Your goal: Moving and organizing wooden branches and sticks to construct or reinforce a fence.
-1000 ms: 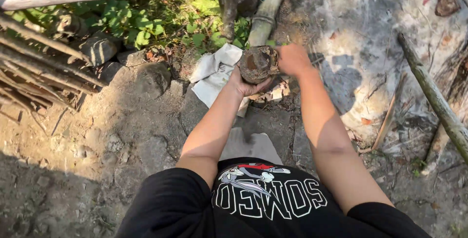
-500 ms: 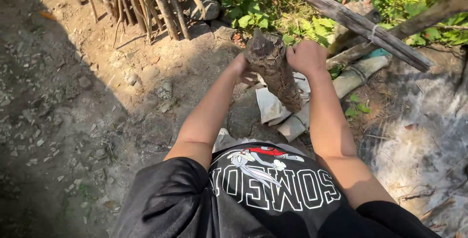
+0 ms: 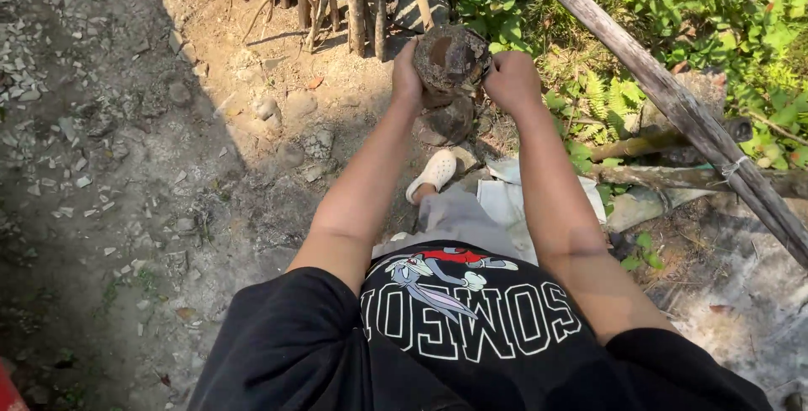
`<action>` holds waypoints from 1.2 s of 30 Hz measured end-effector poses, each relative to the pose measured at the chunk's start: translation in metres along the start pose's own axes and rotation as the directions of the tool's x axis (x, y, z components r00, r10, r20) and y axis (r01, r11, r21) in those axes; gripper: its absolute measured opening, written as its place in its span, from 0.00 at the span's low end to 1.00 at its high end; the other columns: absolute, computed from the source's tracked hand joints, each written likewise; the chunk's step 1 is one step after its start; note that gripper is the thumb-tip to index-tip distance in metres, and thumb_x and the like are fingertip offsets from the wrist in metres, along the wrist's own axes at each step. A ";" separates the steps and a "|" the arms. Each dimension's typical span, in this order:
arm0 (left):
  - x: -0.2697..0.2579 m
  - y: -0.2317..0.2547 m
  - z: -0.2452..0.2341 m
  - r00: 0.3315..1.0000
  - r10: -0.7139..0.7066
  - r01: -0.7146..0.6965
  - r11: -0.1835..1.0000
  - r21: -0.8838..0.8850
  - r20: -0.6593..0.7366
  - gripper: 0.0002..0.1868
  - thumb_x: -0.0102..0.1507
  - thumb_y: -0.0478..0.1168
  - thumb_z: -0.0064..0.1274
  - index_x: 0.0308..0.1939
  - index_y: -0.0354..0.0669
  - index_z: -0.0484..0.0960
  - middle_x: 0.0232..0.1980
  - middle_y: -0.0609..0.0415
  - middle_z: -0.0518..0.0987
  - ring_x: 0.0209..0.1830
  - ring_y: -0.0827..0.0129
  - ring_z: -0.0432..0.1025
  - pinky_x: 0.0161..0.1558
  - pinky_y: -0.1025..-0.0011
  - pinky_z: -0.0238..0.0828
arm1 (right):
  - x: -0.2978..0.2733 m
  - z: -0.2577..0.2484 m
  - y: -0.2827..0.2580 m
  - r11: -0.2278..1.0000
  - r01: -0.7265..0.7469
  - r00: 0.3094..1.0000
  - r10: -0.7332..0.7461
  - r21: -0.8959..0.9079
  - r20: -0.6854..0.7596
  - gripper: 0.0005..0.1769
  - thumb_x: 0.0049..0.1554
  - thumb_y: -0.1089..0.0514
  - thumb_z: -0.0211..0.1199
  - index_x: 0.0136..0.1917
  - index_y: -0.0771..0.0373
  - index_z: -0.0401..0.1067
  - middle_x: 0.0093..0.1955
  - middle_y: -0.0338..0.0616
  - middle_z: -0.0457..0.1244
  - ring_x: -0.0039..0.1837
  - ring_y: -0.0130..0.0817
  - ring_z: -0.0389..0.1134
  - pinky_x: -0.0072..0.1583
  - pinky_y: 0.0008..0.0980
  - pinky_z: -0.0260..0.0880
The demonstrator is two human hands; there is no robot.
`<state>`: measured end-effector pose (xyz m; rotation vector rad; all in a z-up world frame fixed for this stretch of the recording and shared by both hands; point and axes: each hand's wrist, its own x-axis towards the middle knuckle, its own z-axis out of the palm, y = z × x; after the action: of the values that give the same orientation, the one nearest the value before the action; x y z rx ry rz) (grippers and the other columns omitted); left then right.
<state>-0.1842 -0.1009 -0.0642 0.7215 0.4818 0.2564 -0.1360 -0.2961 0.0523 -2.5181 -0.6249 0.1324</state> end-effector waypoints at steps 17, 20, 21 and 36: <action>0.272 0.052 -0.082 0.977 0.031 -0.079 0.972 -0.220 -0.210 0.20 0.69 0.48 0.42 0.48 0.34 0.80 0.45 0.44 0.81 0.42 0.57 0.75 0.49 0.60 0.71 | 0.269 0.145 -0.003 0.979 0.097 0.995 -0.096 0.182 -0.012 0.11 0.53 0.60 0.59 0.33 0.69 0.73 0.34 0.63 0.63 0.38 0.62 0.66 0.42 0.55 0.65; 0.313 0.028 -0.087 0.923 0.132 -0.047 0.971 0.236 -0.361 0.21 0.69 0.49 0.41 0.55 0.37 0.80 0.55 0.49 0.80 0.55 0.64 0.72 0.60 0.68 0.64 | 0.297 0.180 0.037 0.989 -0.026 1.000 0.025 0.148 0.009 0.11 0.57 0.60 0.61 0.37 0.69 0.75 0.39 0.64 0.65 0.43 0.62 0.68 0.47 0.54 0.66; 0.325 0.028 -0.085 0.963 -0.009 0.037 0.994 0.101 -0.271 0.24 0.71 0.50 0.38 0.58 0.35 0.78 0.56 0.44 0.79 0.56 0.59 0.72 0.61 0.64 0.65 | 0.310 0.194 0.049 0.976 -0.077 0.993 0.057 0.206 0.099 0.07 0.55 0.61 0.61 0.45 0.68 0.73 0.45 0.62 0.66 0.49 0.61 0.67 0.51 0.53 0.66; 0.388 0.003 -0.105 0.963 -0.269 0.223 0.860 0.459 0.035 0.29 0.75 0.51 0.39 0.74 0.36 0.68 0.73 0.40 0.72 0.73 0.54 0.66 0.72 0.62 0.57 | 0.416 0.202 0.018 0.912 -0.376 0.923 0.384 -0.161 0.018 0.41 0.46 0.68 0.64 0.71 0.58 0.58 0.73 0.51 0.52 0.77 0.59 0.50 0.69 0.83 0.36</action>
<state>0.0963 0.1103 -0.2596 1.1112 0.5409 -0.1424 0.1966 -0.0221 -0.1151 -2.7691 -0.1570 0.2984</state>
